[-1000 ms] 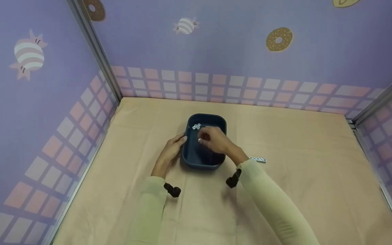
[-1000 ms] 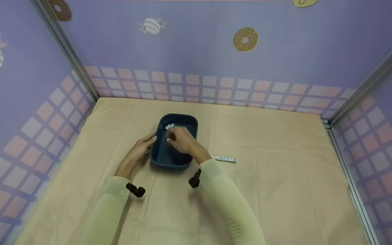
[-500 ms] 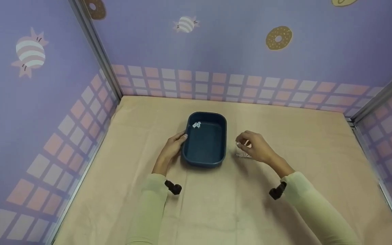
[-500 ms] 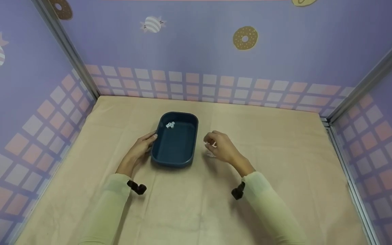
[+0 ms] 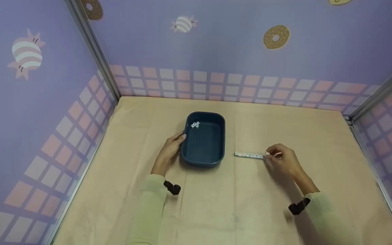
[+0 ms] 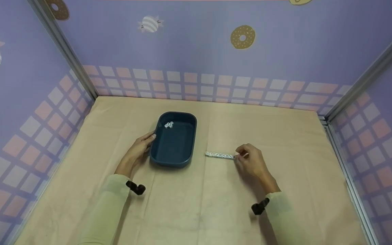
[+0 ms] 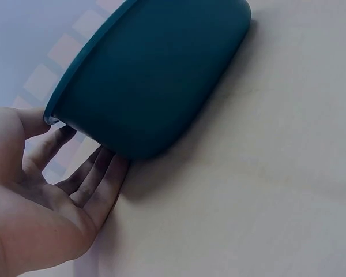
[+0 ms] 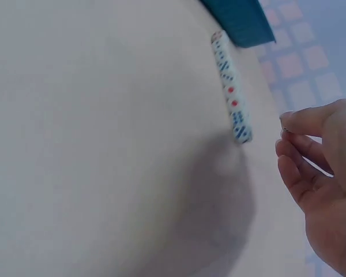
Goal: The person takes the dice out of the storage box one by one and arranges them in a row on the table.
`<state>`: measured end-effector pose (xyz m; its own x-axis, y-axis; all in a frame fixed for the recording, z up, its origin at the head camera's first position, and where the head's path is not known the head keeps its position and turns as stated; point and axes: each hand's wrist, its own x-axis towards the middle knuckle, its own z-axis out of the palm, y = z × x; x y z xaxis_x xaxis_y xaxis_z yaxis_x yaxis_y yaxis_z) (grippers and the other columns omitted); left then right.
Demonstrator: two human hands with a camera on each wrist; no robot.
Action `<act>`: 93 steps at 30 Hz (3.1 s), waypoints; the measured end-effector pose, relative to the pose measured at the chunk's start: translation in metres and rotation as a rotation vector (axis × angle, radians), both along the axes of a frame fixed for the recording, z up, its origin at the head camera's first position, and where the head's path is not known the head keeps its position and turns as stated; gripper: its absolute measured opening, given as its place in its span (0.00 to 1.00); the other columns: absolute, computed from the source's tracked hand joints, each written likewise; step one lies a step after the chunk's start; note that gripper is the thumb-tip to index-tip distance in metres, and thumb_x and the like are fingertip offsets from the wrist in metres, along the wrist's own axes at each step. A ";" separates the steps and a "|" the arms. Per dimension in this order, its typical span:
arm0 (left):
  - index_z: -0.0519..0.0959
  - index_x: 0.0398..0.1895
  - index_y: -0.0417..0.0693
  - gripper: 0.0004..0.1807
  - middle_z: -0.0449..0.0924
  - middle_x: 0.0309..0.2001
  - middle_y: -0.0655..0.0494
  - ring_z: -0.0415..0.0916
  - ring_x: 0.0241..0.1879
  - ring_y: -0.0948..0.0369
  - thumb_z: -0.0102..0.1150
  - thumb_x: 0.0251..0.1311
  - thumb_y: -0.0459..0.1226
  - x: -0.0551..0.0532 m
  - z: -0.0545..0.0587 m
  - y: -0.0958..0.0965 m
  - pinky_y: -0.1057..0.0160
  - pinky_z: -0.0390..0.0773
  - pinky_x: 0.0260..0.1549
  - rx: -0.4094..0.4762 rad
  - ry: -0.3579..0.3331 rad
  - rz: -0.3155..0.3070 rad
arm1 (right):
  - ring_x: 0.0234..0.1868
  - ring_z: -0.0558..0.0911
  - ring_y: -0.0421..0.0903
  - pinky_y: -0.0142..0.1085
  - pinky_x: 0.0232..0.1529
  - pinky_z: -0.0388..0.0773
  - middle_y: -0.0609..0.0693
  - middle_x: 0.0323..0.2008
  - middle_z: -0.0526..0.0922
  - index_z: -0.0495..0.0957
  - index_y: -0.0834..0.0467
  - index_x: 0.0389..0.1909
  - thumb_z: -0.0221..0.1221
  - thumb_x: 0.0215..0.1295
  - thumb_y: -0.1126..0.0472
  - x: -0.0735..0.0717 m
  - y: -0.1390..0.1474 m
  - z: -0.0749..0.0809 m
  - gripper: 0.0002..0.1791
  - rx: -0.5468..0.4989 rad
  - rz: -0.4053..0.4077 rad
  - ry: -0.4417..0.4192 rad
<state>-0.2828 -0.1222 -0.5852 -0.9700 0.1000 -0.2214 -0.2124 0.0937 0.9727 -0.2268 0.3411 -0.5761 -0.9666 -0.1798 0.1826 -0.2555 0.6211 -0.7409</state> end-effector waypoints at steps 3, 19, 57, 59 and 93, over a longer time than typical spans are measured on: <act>0.68 0.81 0.54 0.29 0.65 0.79 0.47 0.63 0.77 0.48 0.53 0.81 0.49 0.000 0.000 0.000 0.47 0.65 0.74 -0.001 0.012 -0.005 | 0.48 0.84 0.55 0.32 0.48 0.81 0.57 0.44 0.85 0.84 0.65 0.48 0.67 0.68 0.76 0.003 0.006 -0.009 0.11 0.008 -0.020 -0.018; 0.66 0.82 0.54 0.31 0.67 0.77 0.44 0.72 0.71 0.47 0.53 0.81 0.50 0.002 0.000 -0.001 0.46 0.76 0.66 0.036 -0.017 -0.018 | 0.43 0.81 0.49 0.30 0.42 0.76 0.52 0.43 0.84 0.85 0.60 0.49 0.68 0.70 0.71 0.006 0.006 -0.029 0.10 0.042 -0.046 -0.058; 0.68 0.81 0.53 0.30 0.66 0.79 0.48 0.64 0.76 0.48 0.53 0.81 0.49 0.004 -0.002 0.000 0.46 0.64 0.74 0.041 -0.007 0.000 | 0.41 0.75 0.50 0.33 0.40 0.72 0.51 0.43 0.81 0.86 0.57 0.48 0.68 0.71 0.68 -0.007 0.009 -0.032 0.08 0.037 0.020 -0.135; 0.68 0.80 0.52 0.30 0.67 0.78 0.47 0.66 0.75 0.48 0.53 0.82 0.49 0.003 -0.001 0.000 0.47 0.66 0.73 0.042 -0.001 -0.001 | 0.41 0.75 0.49 0.33 0.40 0.72 0.52 0.43 0.81 0.86 0.57 0.48 0.68 0.71 0.68 -0.007 0.009 -0.032 0.08 0.036 0.013 -0.139; 0.69 0.80 0.55 0.29 0.66 0.79 0.47 0.65 0.76 0.48 0.54 0.81 0.49 0.000 0.001 0.002 0.46 0.68 0.72 0.006 -0.028 0.006 | 0.51 0.79 0.53 0.54 0.49 0.79 0.55 0.51 0.83 0.84 0.62 0.54 0.74 0.67 0.49 -0.050 -0.085 0.023 0.24 -0.050 0.094 0.102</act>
